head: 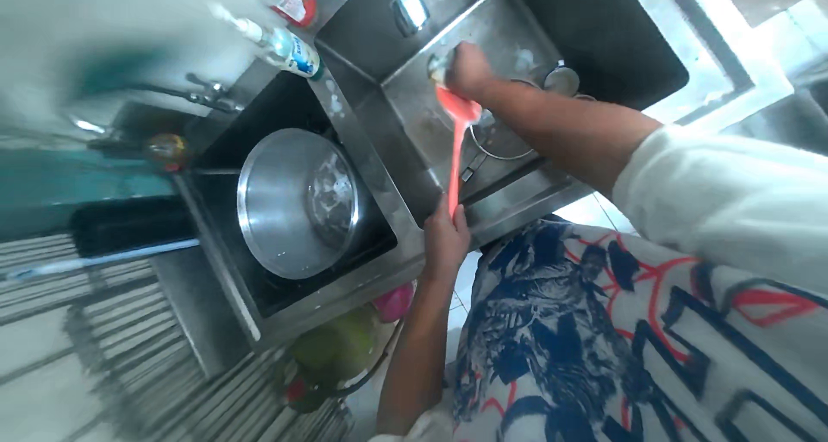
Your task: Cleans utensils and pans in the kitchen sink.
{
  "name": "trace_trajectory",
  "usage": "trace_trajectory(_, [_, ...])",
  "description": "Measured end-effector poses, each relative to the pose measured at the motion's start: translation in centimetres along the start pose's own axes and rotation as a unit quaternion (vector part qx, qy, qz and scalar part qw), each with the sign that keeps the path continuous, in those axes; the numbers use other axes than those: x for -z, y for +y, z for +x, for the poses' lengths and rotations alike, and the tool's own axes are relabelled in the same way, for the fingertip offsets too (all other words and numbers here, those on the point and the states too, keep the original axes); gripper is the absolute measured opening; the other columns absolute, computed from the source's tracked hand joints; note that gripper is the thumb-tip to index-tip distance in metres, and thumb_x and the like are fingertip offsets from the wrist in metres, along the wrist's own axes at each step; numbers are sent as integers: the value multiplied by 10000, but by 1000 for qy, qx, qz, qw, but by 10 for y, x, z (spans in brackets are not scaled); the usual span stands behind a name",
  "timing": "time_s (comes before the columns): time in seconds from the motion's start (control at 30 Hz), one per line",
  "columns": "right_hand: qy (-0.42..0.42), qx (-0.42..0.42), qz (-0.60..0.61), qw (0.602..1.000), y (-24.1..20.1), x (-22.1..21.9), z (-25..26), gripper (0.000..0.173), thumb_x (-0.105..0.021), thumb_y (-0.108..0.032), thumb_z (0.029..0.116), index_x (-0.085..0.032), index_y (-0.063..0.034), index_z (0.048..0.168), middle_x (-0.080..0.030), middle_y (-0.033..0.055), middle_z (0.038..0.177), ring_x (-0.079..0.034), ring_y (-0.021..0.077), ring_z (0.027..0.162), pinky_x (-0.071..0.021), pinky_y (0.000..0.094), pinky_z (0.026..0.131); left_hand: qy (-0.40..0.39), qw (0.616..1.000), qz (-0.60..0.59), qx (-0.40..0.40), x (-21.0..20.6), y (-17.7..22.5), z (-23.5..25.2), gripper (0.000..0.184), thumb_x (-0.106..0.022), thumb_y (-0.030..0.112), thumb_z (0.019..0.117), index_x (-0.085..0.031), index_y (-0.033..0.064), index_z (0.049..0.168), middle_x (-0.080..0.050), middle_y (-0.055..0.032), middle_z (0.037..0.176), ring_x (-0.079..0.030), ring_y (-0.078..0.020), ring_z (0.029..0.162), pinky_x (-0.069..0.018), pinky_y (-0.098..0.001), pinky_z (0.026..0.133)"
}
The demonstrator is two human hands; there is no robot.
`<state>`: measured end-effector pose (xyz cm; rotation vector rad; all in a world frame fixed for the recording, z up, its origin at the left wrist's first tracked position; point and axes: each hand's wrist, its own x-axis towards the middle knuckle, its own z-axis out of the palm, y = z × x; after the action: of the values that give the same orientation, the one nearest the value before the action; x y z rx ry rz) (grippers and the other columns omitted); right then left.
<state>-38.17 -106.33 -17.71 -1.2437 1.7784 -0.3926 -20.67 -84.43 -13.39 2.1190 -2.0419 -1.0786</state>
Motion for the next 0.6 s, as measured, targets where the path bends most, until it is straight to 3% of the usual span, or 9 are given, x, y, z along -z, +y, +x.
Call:
trace_trajectory(0.1, [20,0,21,1000,3,-5,-28,325,-700,-140,928,-641,88,1151,-658,288,1203,-657,432,1146,-526,618,949,-7,1000,-13,10,2,1,5,328,-525,158,1062,-587,-33,1322,-697,-205,942,-697,-305,851,-569,-469,826])
trace_trajectory(0.2, [-12,29,7,999,6,-22,-53,367,-703,-132,942,-605,93,1215,-650,304,1205,-652,452,1147,-521,629,963,-14,999,-20,33,11,-7,12,298,-517,182,1078,-592,-19,1285,-682,-201,940,-685,-310,845,-564,-477,810])
trace_trajectory(0.27, [-21,41,-7,999,14,-29,-50,384,-701,-137,949,-596,112,1223,-640,320,1216,-641,469,1157,-507,641,975,-16,999,-16,39,19,-17,15,321,-526,193,1076,-600,-13,1312,-694,-210,987,-693,-317,882,-565,-487,841])
trace_trajectory(0.33, [-24,27,-21,999,31,-31,-36,339,-715,-144,929,-643,103,1149,-656,323,1177,-647,487,1125,-505,672,936,-6,999,-9,44,30,-31,15,328,-547,206,1069,-613,6,1321,-703,-205,1002,-698,-316,885,-567,-497,846])
trace_trajectory(0.5, [-5,-8,-31,999,60,-16,-35,313,-636,-219,1013,-671,73,1122,-667,318,1152,-649,492,1119,-491,685,949,45,998,-21,44,85,-80,26,338,-549,259,1075,-615,-11,1267,-668,-202,921,-654,-316,791,-549,-514,764])
trace_trajectory(0.6, [9,13,-21,1000,65,-18,-47,295,-630,-203,1021,-668,83,1085,-671,320,1091,-661,487,1061,-492,682,928,61,998,-7,27,120,-115,52,368,-554,278,1075,-621,-52,1221,-657,-227,914,-642,-343,811,-528,-545,791])
